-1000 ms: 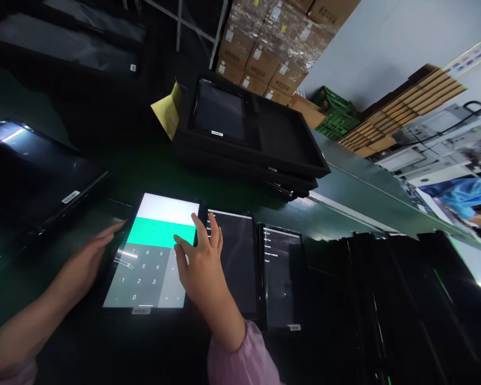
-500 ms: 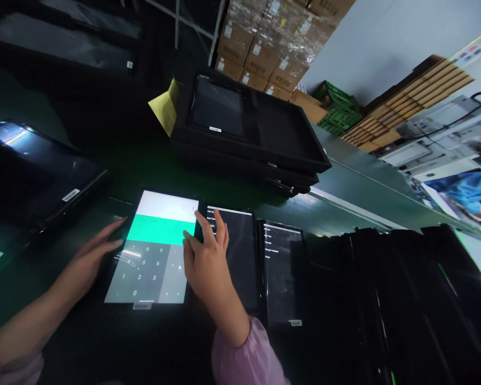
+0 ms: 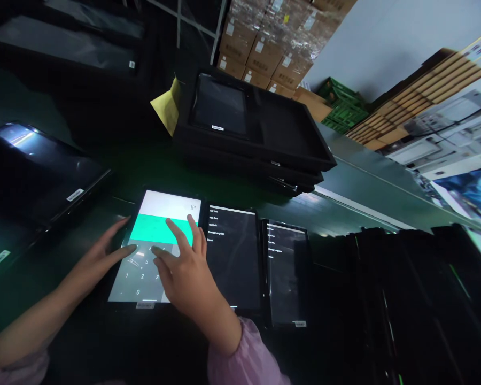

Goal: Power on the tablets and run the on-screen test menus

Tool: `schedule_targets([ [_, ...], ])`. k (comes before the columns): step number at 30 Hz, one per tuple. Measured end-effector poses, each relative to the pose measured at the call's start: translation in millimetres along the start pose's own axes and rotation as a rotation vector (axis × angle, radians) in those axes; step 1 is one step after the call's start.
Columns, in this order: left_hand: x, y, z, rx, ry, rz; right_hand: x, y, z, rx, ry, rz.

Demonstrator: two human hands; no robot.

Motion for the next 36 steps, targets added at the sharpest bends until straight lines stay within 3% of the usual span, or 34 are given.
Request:
schedule_targets([
  [5,-1,-3,0.6,-0.053,-0.006,-0.012,4,30,17,0.037,0.155,-0.143],
  [8,1,-4,1.6,-0.013,0.011,0.038,5,42,15,0.075,0.158,-0.222],
  [15,6,0,2.4,0.027,0.055,0.075,0,27,2,0.118,0.086,-0.133],
  [22,3,0,3.4,0.018,0.057,0.067,4,41,8,0.097,0.155,-0.238],
  [28,4,0,3.7,0.022,0.056,0.067,1,35,3,0.102,0.105,-0.162],
  [36,-2,-7,9.7,0.024,0.062,0.018,24,103,34,0.145,0.245,-0.39],
])
Point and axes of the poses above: each hand's wrist, its own x-axis away from the middle knuckle, its own z-axis out of the back of the hand, y = z × x, the point moved 7 cm from there along -x, towards the middle knuckle, and after that the axes turned 12 degrees about x, right-handed, at the moved point
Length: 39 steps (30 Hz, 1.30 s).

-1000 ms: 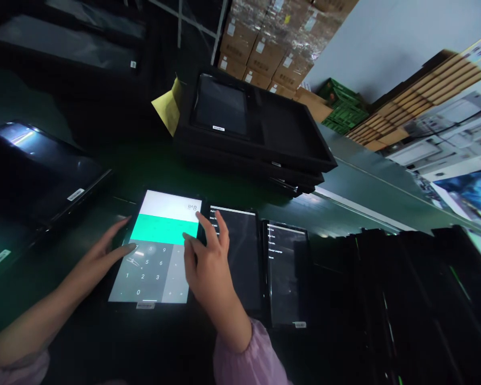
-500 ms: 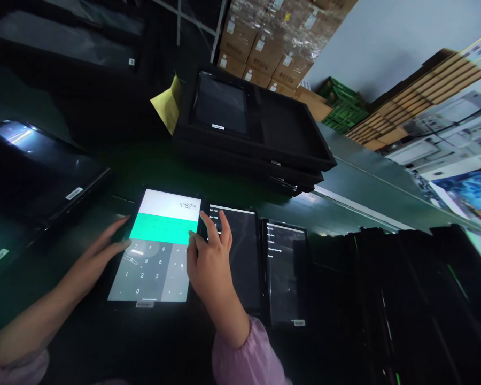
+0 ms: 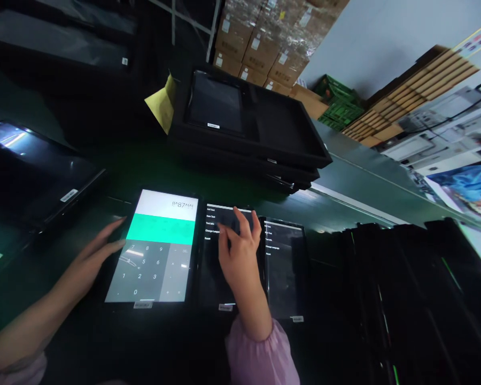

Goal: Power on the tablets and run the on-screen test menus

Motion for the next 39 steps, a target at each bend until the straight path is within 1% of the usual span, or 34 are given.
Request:
schedule_targets([
  [3,-5,-6,2.1,0.075,-0.019,-0.016,0,9,-1,0.015,0.003,0.0],
  [8,-10,-15,6.8,0.144,-0.014,0.021,0,8,-1,0.023,0.0,0.005],
  [12,-10,-14,7.4,0.141,-0.01,0.012,0,5,-1,0.004,-0.01,0.003],
  [15,-7,-10,3.8,0.138,-0.025,0.026,0,-2,2,-0.035,-0.031,0.025],
  [17,-5,-8,2.4,0.122,-0.018,0.035,1,-12,4,-0.104,-0.089,0.087],
  [21,-3,-3,2.1,0.075,0.001,0.009,8,-39,8,-0.223,-0.244,0.259],
  [24,-3,1,2.3,0.054,0.007,-0.009,14,-52,9,-0.226,-0.295,0.311],
  [27,-2,1,1.7,0.042,0.005,0.008,16,-55,5,-0.198,-0.326,0.306],
  [31,-2,-2,1.2,0.082,0.0,0.026,17,-55,-2,-0.154,-0.344,0.295],
  [35,-2,-2,1.9,0.068,-0.01,0.006,18,-55,-2,-0.155,-0.339,0.295],
  [39,-1,-2,2.2,0.059,-0.009,0.03,18,-55,-2,-0.144,-0.339,0.294],
])
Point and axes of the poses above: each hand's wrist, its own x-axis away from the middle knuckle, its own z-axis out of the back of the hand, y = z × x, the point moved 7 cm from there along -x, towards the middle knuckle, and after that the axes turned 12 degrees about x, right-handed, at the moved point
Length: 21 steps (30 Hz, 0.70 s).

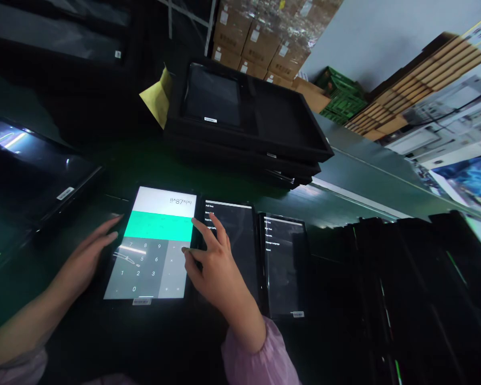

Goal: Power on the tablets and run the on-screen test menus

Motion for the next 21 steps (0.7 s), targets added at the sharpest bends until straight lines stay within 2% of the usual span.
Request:
schedule_targets([
  [8,-1,1,-0.9,-0.013,0.03,-0.013,1,-1,0,-0.005,0.026,0.002],
  [14,0,2,-1.1,-0.024,0.01,-0.006,-9,0,3,0.014,0.179,-0.075],
  [21,1,3,-3.0,-0.024,0.01,-0.003,-20,-12,-14,0.086,0.108,-0.077],
])
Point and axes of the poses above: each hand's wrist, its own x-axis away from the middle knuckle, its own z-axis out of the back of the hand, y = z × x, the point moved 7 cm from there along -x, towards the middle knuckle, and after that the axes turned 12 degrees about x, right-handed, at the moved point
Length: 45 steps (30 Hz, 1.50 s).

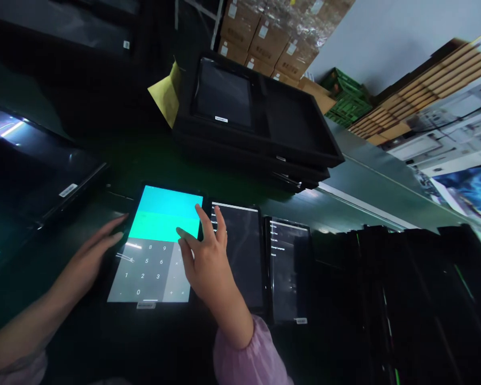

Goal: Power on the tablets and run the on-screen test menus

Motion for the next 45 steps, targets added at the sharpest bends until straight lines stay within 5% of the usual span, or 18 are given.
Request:
schedule_targets([
  [7,-2,-4,2.3,0.02,-0.003,-0.021,2,14,7,-0.029,0.091,-0.082],
  [15,-2,-5,2.2,0.01,-0.001,0.004,2,-1,-3,-0.002,0.025,-0.008],
  [22,-1,-1,1.8,-0.021,-0.003,-0.011,6,16,5,-0.048,0.084,-0.108],
  [34,1,4,-6.4,-0.112,-0.033,-0.064,11,-43,-9,-0.093,-0.073,0.17],
  [45,1,-3,-5.1,-0.035,-0.055,-0.01,10,13,8,-0.069,0.141,-0.124],
])
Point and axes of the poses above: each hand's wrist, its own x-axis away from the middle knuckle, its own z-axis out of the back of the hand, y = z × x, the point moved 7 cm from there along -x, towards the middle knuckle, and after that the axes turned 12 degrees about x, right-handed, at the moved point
